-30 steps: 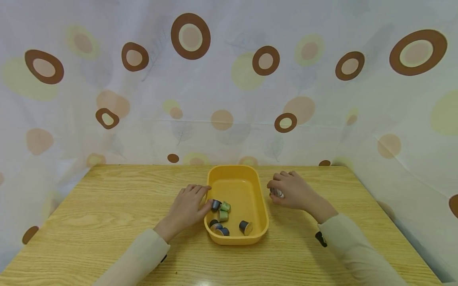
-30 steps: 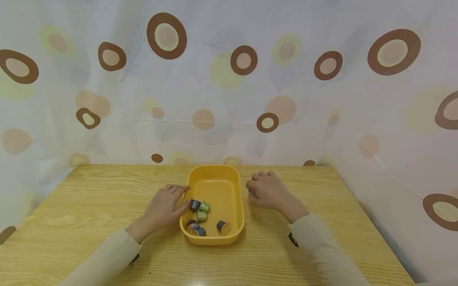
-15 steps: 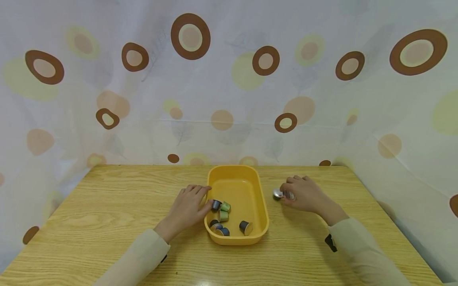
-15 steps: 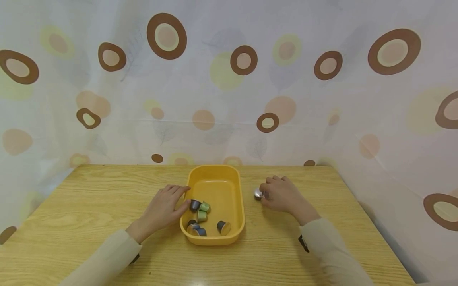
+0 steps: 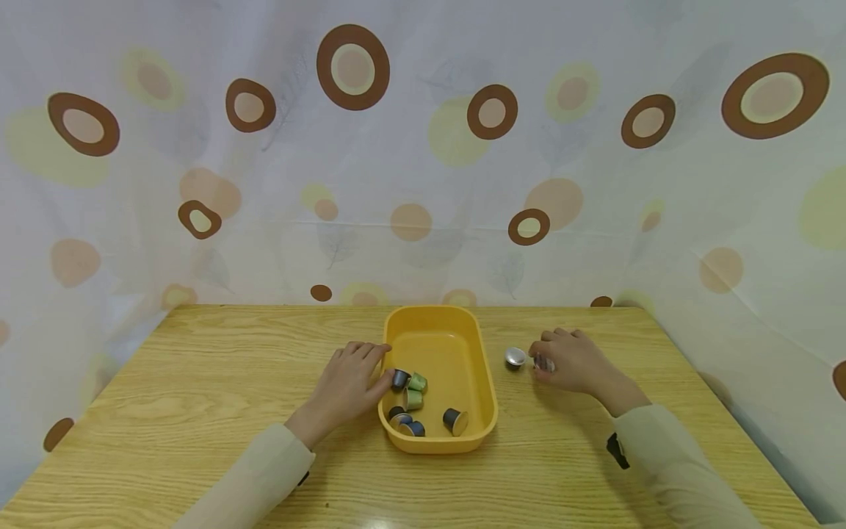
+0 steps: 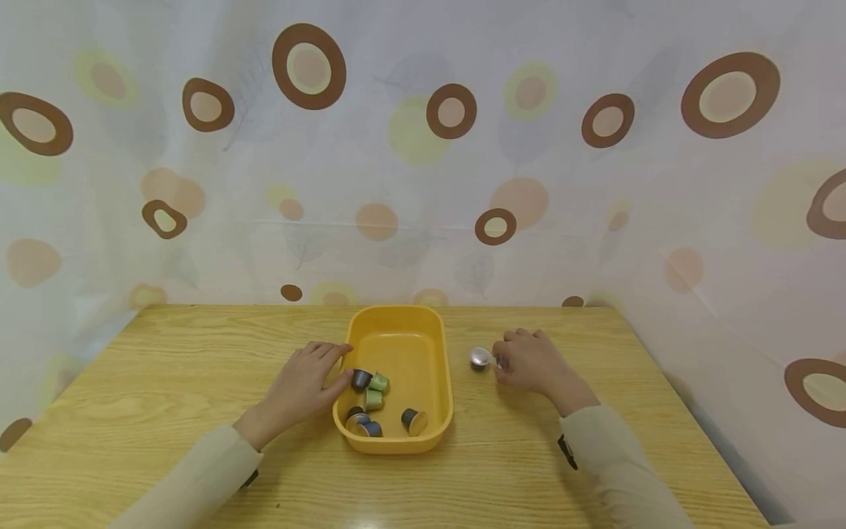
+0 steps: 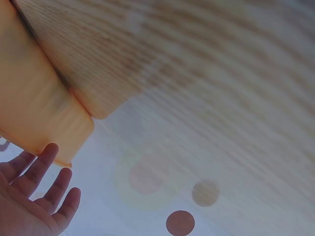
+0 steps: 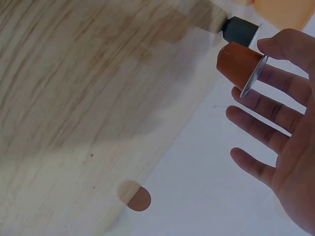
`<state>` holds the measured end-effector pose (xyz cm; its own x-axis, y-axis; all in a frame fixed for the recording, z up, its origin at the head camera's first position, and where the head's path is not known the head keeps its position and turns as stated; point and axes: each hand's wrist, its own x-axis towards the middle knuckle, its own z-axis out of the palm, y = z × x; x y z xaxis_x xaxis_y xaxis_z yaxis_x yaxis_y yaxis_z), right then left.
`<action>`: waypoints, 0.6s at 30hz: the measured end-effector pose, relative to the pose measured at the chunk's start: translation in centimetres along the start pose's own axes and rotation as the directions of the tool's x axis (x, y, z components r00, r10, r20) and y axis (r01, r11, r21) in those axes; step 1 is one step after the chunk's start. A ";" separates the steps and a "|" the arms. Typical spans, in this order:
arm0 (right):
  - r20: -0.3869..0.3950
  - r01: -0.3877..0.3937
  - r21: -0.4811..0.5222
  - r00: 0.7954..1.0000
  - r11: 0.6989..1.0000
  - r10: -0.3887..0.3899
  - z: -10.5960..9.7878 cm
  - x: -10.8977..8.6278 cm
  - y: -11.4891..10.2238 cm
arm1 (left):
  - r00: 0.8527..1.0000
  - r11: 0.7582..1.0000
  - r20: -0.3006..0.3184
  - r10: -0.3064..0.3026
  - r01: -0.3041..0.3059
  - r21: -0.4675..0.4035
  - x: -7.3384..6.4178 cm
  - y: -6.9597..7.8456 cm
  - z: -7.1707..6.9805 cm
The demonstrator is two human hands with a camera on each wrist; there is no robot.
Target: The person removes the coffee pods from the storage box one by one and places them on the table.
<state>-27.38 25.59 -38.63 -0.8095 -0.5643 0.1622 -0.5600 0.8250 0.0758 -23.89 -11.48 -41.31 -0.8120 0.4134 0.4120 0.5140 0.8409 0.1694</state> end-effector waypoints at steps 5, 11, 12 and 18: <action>0.027 -0.016 -0.017 0.999 1.000 0.016 0.4 -0.1 0.2 | 1.000 1.000 0.010 -0.004 0.004 0.000 0.0 0.0 0.0; 0.045 -0.028 -0.020 0.999 0.999 0.029 0.5 -0.1 0.1 | 1.000 1.000 0.019 -0.009 0.009 0.002 0.0 0.1 -0.1; 0.045 -0.029 -0.022 0.999 0.999 0.030 0.6 -0.1 0.1 | 1.000 1.000 0.022 -0.010 0.010 0.002 0.0 0.1 -0.1; 0.045 -0.032 -0.033 0.998 0.999 0.033 0.9 -0.1 0.0 | 1.000 1.000 0.028 -0.011 0.011 0.004 0.0 0.0 0.0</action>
<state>-27.45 25.65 -39.54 -0.8347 -0.5373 0.1204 -0.5278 0.8431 0.1031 -23.89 -11.43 -41.26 -0.8251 0.4134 0.3851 0.5039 0.8467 0.1707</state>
